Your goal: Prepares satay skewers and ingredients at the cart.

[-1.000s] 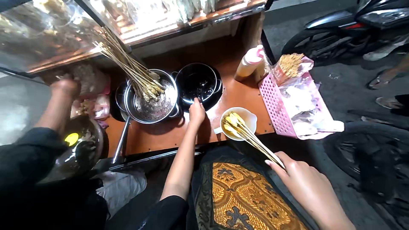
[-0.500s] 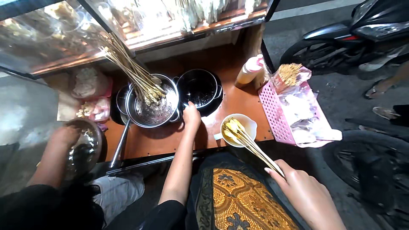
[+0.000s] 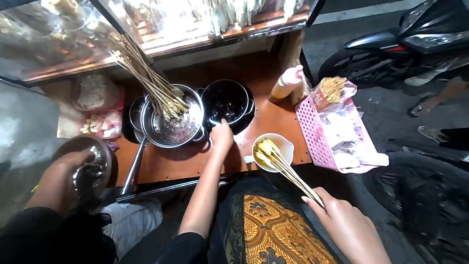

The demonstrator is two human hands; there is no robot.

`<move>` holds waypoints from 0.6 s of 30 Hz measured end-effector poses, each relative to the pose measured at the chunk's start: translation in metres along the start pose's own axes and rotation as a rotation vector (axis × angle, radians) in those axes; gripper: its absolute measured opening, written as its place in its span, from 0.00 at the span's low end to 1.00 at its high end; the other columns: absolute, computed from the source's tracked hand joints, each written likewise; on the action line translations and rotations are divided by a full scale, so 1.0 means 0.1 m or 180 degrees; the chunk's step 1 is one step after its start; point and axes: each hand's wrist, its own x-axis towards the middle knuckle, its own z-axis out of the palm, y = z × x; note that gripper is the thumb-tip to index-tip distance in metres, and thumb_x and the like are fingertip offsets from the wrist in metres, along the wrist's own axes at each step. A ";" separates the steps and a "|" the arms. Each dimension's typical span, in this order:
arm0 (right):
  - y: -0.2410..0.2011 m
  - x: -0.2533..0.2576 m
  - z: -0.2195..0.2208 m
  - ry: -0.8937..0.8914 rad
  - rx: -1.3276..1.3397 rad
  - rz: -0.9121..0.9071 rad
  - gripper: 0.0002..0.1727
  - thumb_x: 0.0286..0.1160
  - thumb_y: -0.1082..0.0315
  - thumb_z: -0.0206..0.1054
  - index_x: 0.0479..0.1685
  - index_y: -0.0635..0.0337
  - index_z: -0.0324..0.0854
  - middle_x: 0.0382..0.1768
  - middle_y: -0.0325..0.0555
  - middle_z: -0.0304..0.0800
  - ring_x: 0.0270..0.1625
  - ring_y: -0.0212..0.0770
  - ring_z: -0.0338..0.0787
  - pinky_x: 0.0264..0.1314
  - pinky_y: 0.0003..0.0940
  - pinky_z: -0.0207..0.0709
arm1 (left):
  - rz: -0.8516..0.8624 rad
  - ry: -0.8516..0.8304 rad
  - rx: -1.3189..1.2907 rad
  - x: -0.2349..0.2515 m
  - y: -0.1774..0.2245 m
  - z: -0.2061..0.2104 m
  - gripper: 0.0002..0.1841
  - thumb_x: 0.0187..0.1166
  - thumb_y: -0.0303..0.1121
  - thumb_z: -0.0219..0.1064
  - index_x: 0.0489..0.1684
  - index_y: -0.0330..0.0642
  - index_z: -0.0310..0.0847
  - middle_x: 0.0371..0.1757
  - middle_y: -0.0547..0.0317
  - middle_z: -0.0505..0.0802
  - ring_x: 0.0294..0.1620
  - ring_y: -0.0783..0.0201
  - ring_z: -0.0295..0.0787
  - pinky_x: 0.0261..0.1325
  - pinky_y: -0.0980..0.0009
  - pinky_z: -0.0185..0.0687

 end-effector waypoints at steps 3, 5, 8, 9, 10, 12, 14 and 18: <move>-0.02 0.00 -0.01 -0.0069 0.0036 0.0040 0.21 0.87 0.49 0.63 0.61 0.58 0.85 0.34 0.62 0.93 0.42 0.69 0.93 0.42 0.68 0.80 | -0.0129 0.0209 0.0073 0.05 0.02 -0.03 0.19 0.79 0.31 0.67 0.66 0.33 0.77 0.47 0.33 0.92 0.53 0.32 0.91 0.50 0.36 0.84; -0.02 0.00 -0.02 -0.0070 0.0049 0.0037 0.22 0.87 0.49 0.63 0.61 0.58 0.85 0.34 0.62 0.93 0.42 0.69 0.94 0.42 0.68 0.80 | -0.0123 0.0320 0.0088 0.10 0.02 0.00 0.20 0.77 0.28 0.67 0.67 0.33 0.75 0.46 0.33 0.91 0.52 0.32 0.91 0.47 0.36 0.84; -0.05 -0.01 -0.03 -0.0139 0.0061 0.0086 0.22 0.87 0.49 0.63 0.62 0.58 0.84 0.34 0.62 0.93 0.43 0.69 0.93 0.43 0.68 0.80 | -0.0071 0.0405 0.0019 0.19 0.02 0.11 0.23 0.76 0.25 0.67 0.70 0.32 0.71 0.47 0.32 0.91 0.52 0.31 0.91 0.45 0.37 0.86; -0.06 -0.01 -0.03 -0.0177 0.0058 0.0118 0.23 0.87 0.49 0.62 0.63 0.58 0.84 0.35 0.62 0.94 0.43 0.69 0.93 0.44 0.68 0.80 | -0.0066 0.0390 -0.0048 0.22 0.02 0.14 0.25 0.77 0.25 0.66 0.73 0.32 0.69 0.50 0.31 0.90 0.53 0.31 0.90 0.46 0.36 0.85; -0.06 -0.02 -0.03 -0.0195 0.0056 0.0135 0.23 0.87 0.48 0.62 0.64 0.58 0.84 0.36 0.63 0.94 0.44 0.70 0.93 0.44 0.69 0.80 | -0.0055 0.0385 -0.0097 0.24 0.01 0.17 0.26 0.77 0.25 0.66 0.75 0.32 0.68 0.51 0.30 0.90 0.53 0.31 0.90 0.47 0.36 0.85; -0.06 -0.02 -0.02 -0.0175 0.0048 0.0111 0.23 0.87 0.48 0.62 0.63 0.58 0.84 0.36 0.62 0.94 0.44 0.70 0.93 0.44 0.69 0.80 | 0.0009 0.0356 -0.0134 0.26 0.00 0.19 0.26 0.78 0.26 0.65 0.76 0.34 0.67 0.54 0.31 0.89 0.54 0.32 0.90 0.47 0.36 0.85; -0.06 -0.02 -0.02 -0.0147 0.0044 0.0086 0.23 0.87 0.48 0.62 0.63 0.58 0.84 0.35 0.62 0.94 0.43 0.70 0.93 0.44 0.69 0.80 | 0.0125 0.0343 -0.0074 0.26 -0.01 0.19 0.25 0.78 0.26 0.66 0.75 0.36 0.71 0.54 0.33 0.90 0.53 0.32 0.91 0.47 0.36 0.85; -0.05 -0.02 -0.01 -0.0103 0.0027 0.0043 0.23 0.87 0.49 0.63 0.62 0.58 0.84 0.34 0.62 0.93 0.41 0.70 0.93 0.42 0.69 0.80 | 0.0251 0.0222 0.0132 0.18 -0.02 0.18 0.25 0.78 0.28 0.67 0.76 0.39 0.73 0.52 0.35 0.91 0.56 0.32 0.89 0.48 0.36 0.84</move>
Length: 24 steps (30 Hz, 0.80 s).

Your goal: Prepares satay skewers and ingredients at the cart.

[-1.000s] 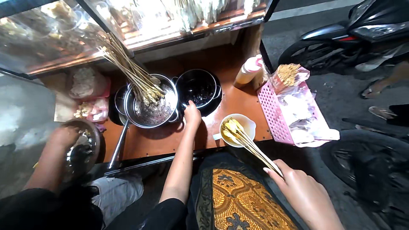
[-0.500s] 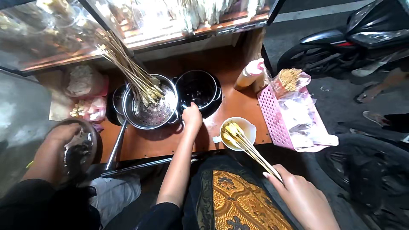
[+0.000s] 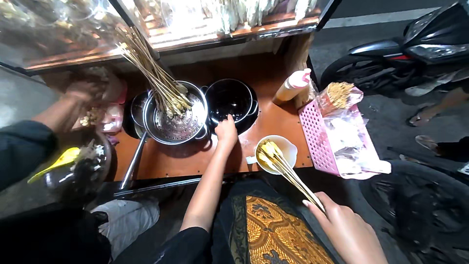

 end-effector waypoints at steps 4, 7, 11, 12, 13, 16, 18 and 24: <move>0.00 0.00 0.00 -0.0023 -0.0003 0.0014 0.24 0.87 0.48 0.62 0.63 0.59 0.84 0.34 0.63 0.93 0.42 0.70 0.93 0.42 0.70 0.80 | -0.0191 -0.0084 0.0179 -0.12 0.01 -0.09 0.17 0.78 0.29 0.66 0.64 0.35 0.77 0.45 0.36 0.92 0.53 0.35 0.91 0.48 0.39 0.84; 0.00 -0.01 0.01 0.0008 0.0052 -0.0002 0.24 0.87 0.48 0.62 0.62 0.60 0.85 0.34 0.64 0.93 0.42 0.71 0.93 0.42 0.70 0.80 | -0.0347 0.0066 0.0268 -0.16 -0.02 -0.13 0.14 0.77 0.28 0.65 0.57 0.30 0.78 0.42 0.36 0.92 0.49 0.36 0.92 0.45 0.40 0.84; 0.00 -0.02 0.01 0.0007 0.0038 -0.0007 0.24 0.87 0.48 0.62 0.62 0.59 0.84 0.35 0.63 0.93 0.42 0.71 0.93 0.42 0.70 0.80 | -0.0436 0.0171 0.0215 -0.05 0.00 -0.07 0.19 0.76 0.26 0.66 0.64 0.29 0.75 0.45 0.34 0.91 0.51 0.35 0.91 0.45 0.40 0.85; 0.01 -0.02 0.02 0.0012 0.0030 -0.0011 0.24 0.87 0.48 0.62 0.62 0.59 0.84 0.35 0.63 0.94 0.42 0.70 0.93 0.42 0.69 0.80 | -0.0416 0.0194 0.0187 -0.02 0.02 -0.03 0.20 0.75 0.26 0.67 0.64 0.29 0.74 0.45 0.34 0.91 0.50 0.34 0.91 0.44 0.40 0.85; 0.02 -0.02 0.03 0.0016 0.0032 -0.0014 0.24 0.87 0.47 0.62 0.62 0.59 0.84 0.35 0.63 0.94 0.42 0.70 0.93 0.42 0.69 0.80 | -0.0388 0.0205 0.0149 0.01 0.04 0.00 0.20 0.74 0.26 0.68 0.64 0.30 0.73 0.45 0.34 0.91 0.50 0.34 0.92 0.43 0.40 0.86; 0.01 -0.03 0.04 0.0066 0.0052 0.0011 0.23 0.87 0.47 0.62 0.62 0.58 0.85 0.34 0.62 0.94 0.42 0.70 0.93 0.42 0.69 0.80 | -0.0299 0.0125 0.0042 0.05 0.11 0.06 0.19 0.77 0.27 0.67 0.64 0.31 0.74 0.44 0.35 0.92 0.49 0.35 0.92 0.44 0.40 0.86; -0.01 -0.04 0.05 0.0065 0.0054 0.0040 0.23 0.87 0.48 0.62 0.62 0.58 0.85 0.35 0.62 0.94 0.42 0.70 0.93 0.43 0.68 0.80 | -0.0217 0.0033 0.0028 0.00 0.13 0.05 0.17 0.79 0.28 0.65 0.63 0.32 0.75 0.44 0.36 0.92 0.50 0.35 0.92 0.45 0.40 0.86; -0.01 -0.04 0.06 0.0047 0.0129 0.0081 0.23 0.87 0.48 0.62 0.62 0.58 0.85 0.35 0.62 0.94 0.42 0.68 0.94 0.43 0.68 0.80 | -0.0317 -0.0124 0.0257 -0.19 0.06 -0.06 0.14 0.80 0.28 0.62 0.60 0.33 0.78 0.46 0.37 0.93 0.53 0.37 0.92 0.48 0.41 0.85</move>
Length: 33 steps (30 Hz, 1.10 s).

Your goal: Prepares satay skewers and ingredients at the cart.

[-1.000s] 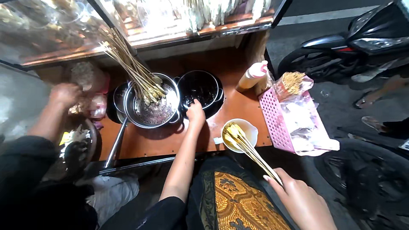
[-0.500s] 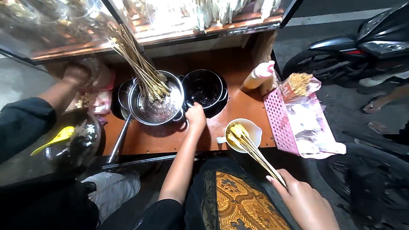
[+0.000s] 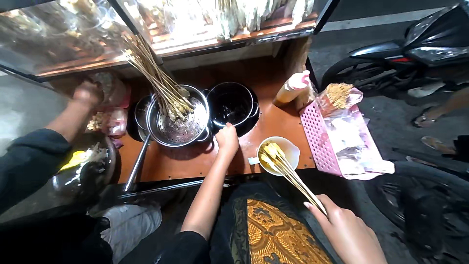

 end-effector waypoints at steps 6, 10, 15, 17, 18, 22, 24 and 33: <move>0.01 0.01 -0.01 -0.0074 0.0059 0.0010 0.24 0.87 0.47 0.62 0.63 0.57 0.84 0.36 0.62 0.94 0.43 0.68 0.93 0.44 0.68 0.80 | -0.0209 0.0101 -0.0011 0.04 -0.02 -0.02 0.17 0.78 0.25 0.63 0.64 0.31 0.75 0.46 0.36 0.92 0.54 0.37 0.92 0.50 0.41 0.85; 0.01 0.01 -0.01 -0.0117 0.0051 0.0028 0.24 0.87 0.47 0.61 0.65 0.58 0.84 0.37 0.63 0.94 0.45 0.69 0.94 0.45 0.69 0.80 | -0.0198 0.0073 -0.0230 0.22 0.03 0.13 0.26 0.78 0.24 0.64 0.77 0.31 0.65 0.53 0.33 0.90 0.57 0.35 0.91 0.53 0.41 0.86; -0.01 -0.01 -0.02 -0.0111 0.0035 0.0032 0.24 0.87 0.48 0.61 0.64 0.59 0.84 0.39 0.63 0.94 0.45 0.70 0.93 0.45 0.70 0.80 | 0.0065 -0.0053 -0.0415 0.28 0.11 0.22 0.27 0.80 0.26 0.63 0.81 0.35 0.64 0.61 0.33 0.88 0.60 0.35 0.90 0.56 0.39 0.85; -0.02 -0.01 -0.03 -0.0137 0.0032 0.0047 0.24 0.88 0.49 0.60 0.65 0.60 0.84 0.39 0.64 0.94 0.46 0.69 0.93 0.46 0.70 0.80 | 0.0144 -0.0187 -0.0324 0.20 0.10 0.19 0.26 0.80 0.26 0.62 0.79 0.37 0.67 0.59 0.35 0.90 0.61 0.36 0.90 0.58 0.39 0.85; -0.02 -0.02 -0.03 -0.0136 0.0033 0.0039 0.24 0.88 0.49 0.60 0.65 0.60 0.84 0.39 0.63 0.94 0.46 0.69 0.93 0.46 0.70 0.80 | 0.0162 -0.0245 -0.0269 0.15 0.08 0.17 0.26 0.80 0.25 0.62 0.79 0.37 0.67 0.59 0.36 0.91 0.61 0.37 0.90 0.58 0.40 0.85; -0.01 -0.02 -0.02 -0.0079 -0.0001 -0.0011 0.24 0.87 0.48 0.60 0.64 0.60 0.84 0.38 0.62 0.94 0.45 0.69 0.94 0.45 0.69 0.80 | 0.0163 -0.0358 -0.0231 -0.04 -0.01 0.07 0.27 0.82 0.24 0.60 0.82 0.34 0.64 0.62 0.34 0.88 0.65 0.37 0.88 0.64 0.43 0.84; 0.00 -0.02 -0.01 -0.0062 -0.0012 -0.0007 0.24 0.88 0.48 0.60 0.63 0.60 0.84 0.38 0.62 0.94 0.45 0.69 0.94 0.45 0.69 0.80 | 0.0058 -0.0272 -0.0276 -0.05 -0.05 0.04 0.25 0.81 0.22 0.59 0.79 0.31 0.65 0.60 0.33 0.89 0.64 0.37 0.88 0.64 0.44 0.84; -0.01 0.00 -0.01 -0.0100 -0.0075 -0.0004 0.25 0.88 0.47 0.60 0.64 0.59 0.83 0.38 0.63 0.94 0.45 0.69 0.94 0.45 0.68 0.81 | -0.0034 -0.0101 -0.0638 0.32 0.09 0.20 0.34 0.77 0.23 0.66 0.85 0.31 0.58 0.65 0.28 0.84 0.61 0.33 0.88 0.59 0.40 0.86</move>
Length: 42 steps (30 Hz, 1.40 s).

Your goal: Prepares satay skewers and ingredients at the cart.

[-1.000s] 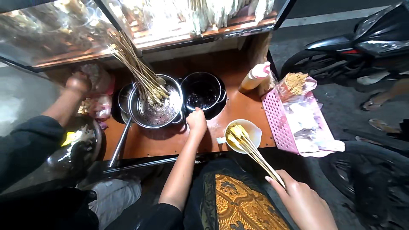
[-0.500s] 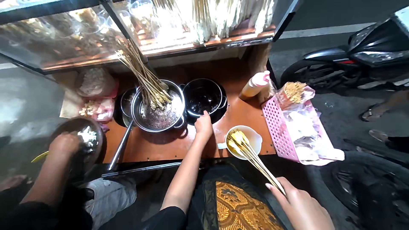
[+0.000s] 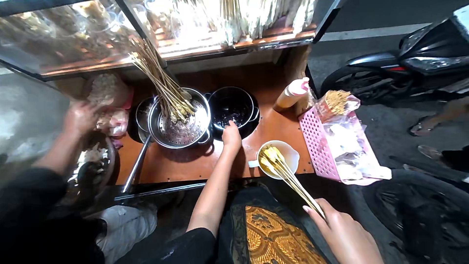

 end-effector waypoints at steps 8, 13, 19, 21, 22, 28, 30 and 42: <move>-0.01 0.00 -0.01 0.0005 0.0013 -0.0025 0.25 0.88 0.47 0.60 0.64 0.60 0.84 0.39 0.63 0.94 0.46 0.69 0.94 0.46 0.70 0.80 | 0.0305 -0.0380 0.0256 -0.28 -0.07 -0.07 0.26 0.82 0.27 0.60 0.82 0.38 0.65 0.61 0.36 0.90 0.65 0.37 0.88 0.62 0.41 0.84; -0.01 0.01 -0.01 0.0043 0.0067 -0.0080 0.25 0.88 0.48 0.60 0.64 0.60 0.84 0.39 0.63 0.94 0.46 0.69 0.93 0.46 0.70 0.80 | -0.0029 -0.0063 0.0262 -0.28 -0.18 -0.24 0.23 0.82 0.27 0.60 0.77 0.36 0.69 0.55 0.35 0.91 0.61 0.36 0.90 0.59 0.40 0.84; 0.03 0.00 0.03 0.0085 0.0057 -0.0106 0.25 0.88 0.47 0.61 0.64 0.60 0.84 0.37 0.63 0.94 0.44 0.69 0.94 0.44 0.68 0.80 | -0.0143 0.0150 -0.0014 -0.02 -0.07 -0.09 0.34 0.76 0.26 0.68 0.83 0.33 0.59 0.58 0.31 0.89 0.58 0.33 0.90 0.55 0.38 0.86; 0.03 -0.01 0.04 0.0099 0.0061 -0.0119 0.24 0.88 0.48 0.61 0.63 0.60 0.84 0.36 0.64 0.94 0.44 0.69 0.93 0.44 0.69 0.80 | 0.0006 0.0189 -0.0079 0.01 -0.05 -0.04 0.32 0.77 0.26 0.67 0.83 0.34 0.61 0.59 0.31 0.88 0.58 0.34 0.90 0.54 0.38 0.86; 0.03 -0.01 0.03 0.0112 0.0059 -0.0123 0.24 0.88 0.48 0.61 0.63 0.61 0.84 0.36 0.63 0.93 0.43 0.69 0.93 0.43 0.69 0.80 | 0.0109 0.0189 -0.0089 0.02 -0.05 -0.02 0.30 0.79 0.26 0.65 0.82 0.35 0.63 0.59 0.32 0.88 0.58 0.34 0.90 0.53 0.37 0.86; 0.02 0.00 0.02 0.0098 0.0004 -0.0119 0.24 0.88 0.48 0.60 0.63 0.60 0.84 0.36 0.63 0.93 0.43 0.69 0.93 0.43 0.69 0.80 | 0.0289 -0.0154 0.0131 -0.17 -0.08 -0.09 0.26 0.81 0.27 0.63 0.80 0.40 0.68 0.54 0.34 0.91 0.58 0.34 0.90 0.55 0.36 0.84; 0.02 0.00 0.01 0.0078 0.0029 -0.0099 0.24 0.89 0.48 0.60 0.63 0.60 0.84 0.36 0.63 0.94 0.44 0.69 0.93 0.44 0.69 0.80 | 0.0148 -0.0198 0.0243 -0.26 -0.11 -0.14 0.24 0.83 0.29 0.61 0.79 0.40 0.67 0.52 0.35 0.92 0.58 0.35 0.91 0.55 0.37 0.84; 0.02 -0.03 0.03 0.0087 0.0067 -0.0085 0.24 0.88 0.49 0.61 0.63 0.61 0.84 0.35 0.64 0.93 0.42 0.70 0.93 0.43 0.70 0.80 | -0.0052 0.0223 -0.0049 0.00 -0.05 -0.06 0.31 0.76 0.25 0.68 0.80 0.33 0.61 0.49 0.32 0.91 0.53 0.33 0.91 0.49 0.38 0.86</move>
